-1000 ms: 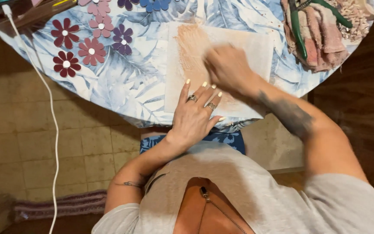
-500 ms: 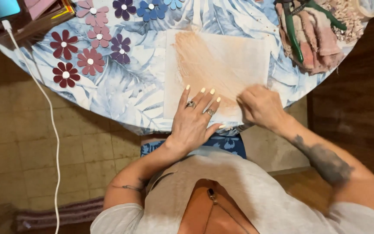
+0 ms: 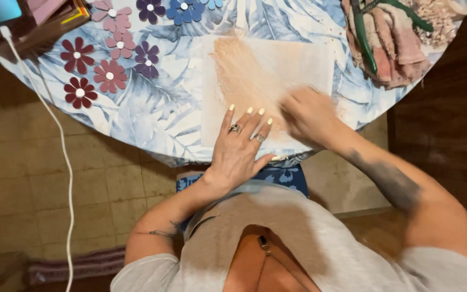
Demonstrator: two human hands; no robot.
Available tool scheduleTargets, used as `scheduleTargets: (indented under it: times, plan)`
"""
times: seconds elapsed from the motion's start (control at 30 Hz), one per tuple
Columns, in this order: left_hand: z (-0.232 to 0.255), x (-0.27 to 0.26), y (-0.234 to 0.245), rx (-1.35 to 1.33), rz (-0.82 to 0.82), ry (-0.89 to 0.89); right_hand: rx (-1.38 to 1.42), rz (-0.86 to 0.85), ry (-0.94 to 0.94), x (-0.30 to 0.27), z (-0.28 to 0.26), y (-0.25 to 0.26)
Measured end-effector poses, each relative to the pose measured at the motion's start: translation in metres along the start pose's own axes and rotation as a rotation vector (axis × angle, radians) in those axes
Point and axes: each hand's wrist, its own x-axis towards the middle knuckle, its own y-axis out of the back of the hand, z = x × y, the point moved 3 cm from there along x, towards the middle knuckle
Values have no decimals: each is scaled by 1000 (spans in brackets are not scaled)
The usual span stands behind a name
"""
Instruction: Sanding the edges of small flower-shaped mosaic pieces using sandpaper on a table to smooth them.
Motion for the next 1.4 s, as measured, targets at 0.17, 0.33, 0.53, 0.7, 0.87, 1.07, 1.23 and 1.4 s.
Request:
scheduleTargets:
  times: [0.17, 0.33, 0.53, 0.7, 0.87, 1.07, 1.23, 1.4]
  plan:
    - [-4, 4, 0, -28, 23, -27, -74, -18, -121, -34, 1, 8]
    - [-4, -1, -2, -18, 15, -20, 58, 91, -13, 84, -10, -20]
    - [1, -2, -2, 179, -58, -31, 111, 7, 69, 116, -13, -29]
    - [0, 0, 0, -31, 43, -5, -7, -23, 62, -40, 9, 5]
    - [-1, 4, 1, -55, 72, 3, 120, -17, -127, -66, 23, 28]
    - [-3, 24, 11, -255, 243, 86, 918, 150, -437, -8, -18, 40]
    - [-1, 30, 16, -369, 261, 96, 1012, 193, -477, 3, -28, 41]
    - [0, 31, 16, -475, 223, 99, 1079, 207, -473, 2, -29, 37]
